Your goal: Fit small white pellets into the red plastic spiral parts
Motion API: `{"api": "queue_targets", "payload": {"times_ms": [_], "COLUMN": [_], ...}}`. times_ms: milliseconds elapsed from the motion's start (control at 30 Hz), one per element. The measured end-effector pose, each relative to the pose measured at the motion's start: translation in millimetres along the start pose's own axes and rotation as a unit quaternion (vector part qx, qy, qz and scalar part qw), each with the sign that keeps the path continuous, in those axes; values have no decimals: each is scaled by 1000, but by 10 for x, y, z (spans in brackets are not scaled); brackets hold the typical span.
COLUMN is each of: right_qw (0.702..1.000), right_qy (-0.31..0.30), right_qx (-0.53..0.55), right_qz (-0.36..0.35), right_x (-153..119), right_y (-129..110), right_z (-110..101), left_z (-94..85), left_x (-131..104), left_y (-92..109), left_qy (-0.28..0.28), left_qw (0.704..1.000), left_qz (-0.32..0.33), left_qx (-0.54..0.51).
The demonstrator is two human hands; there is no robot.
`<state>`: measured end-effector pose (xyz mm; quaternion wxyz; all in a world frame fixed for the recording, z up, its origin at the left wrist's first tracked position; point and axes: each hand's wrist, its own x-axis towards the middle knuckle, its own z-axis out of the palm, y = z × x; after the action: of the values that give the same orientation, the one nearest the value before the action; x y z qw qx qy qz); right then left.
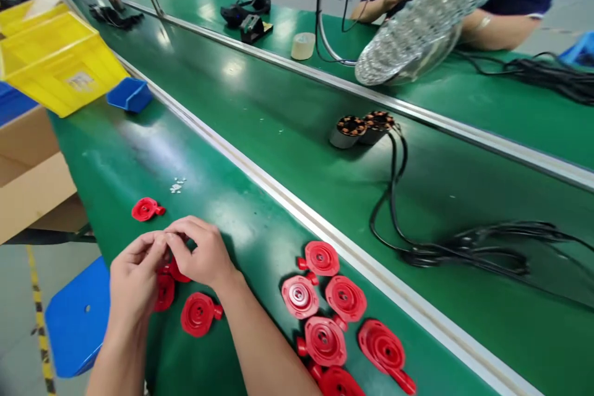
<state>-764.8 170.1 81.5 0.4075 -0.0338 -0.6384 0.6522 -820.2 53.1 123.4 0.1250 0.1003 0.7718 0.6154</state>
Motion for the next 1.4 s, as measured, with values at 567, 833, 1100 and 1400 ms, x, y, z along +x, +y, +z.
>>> {"api": "queue_targets", "payload": {"times_ms": [567, 833, 1100, 1400], "right_qw": [985, 985, 998, 997], "right_qy": [36, 30, 36, 29], "right_qx": [148, 149, 54, 50], "right_qz": [84, 78, -9, -46], "right_x": [11, 12, 11, -1], "right_y": [12, -8, -32, -41], "right_z": [42, 28, 36, 49], "left_z": [182, 69, 24, 153], "left_x": [-18, -55, -123, -195], "left_y": [170, 48, 113, 142], "left_qy": [-27, -21, 23, 94], "left_qw": [990, 994, 996, 990], "left_qz": [-16, 3, 87, 104], "left_qx": [-141, -104, -3, -8]}}
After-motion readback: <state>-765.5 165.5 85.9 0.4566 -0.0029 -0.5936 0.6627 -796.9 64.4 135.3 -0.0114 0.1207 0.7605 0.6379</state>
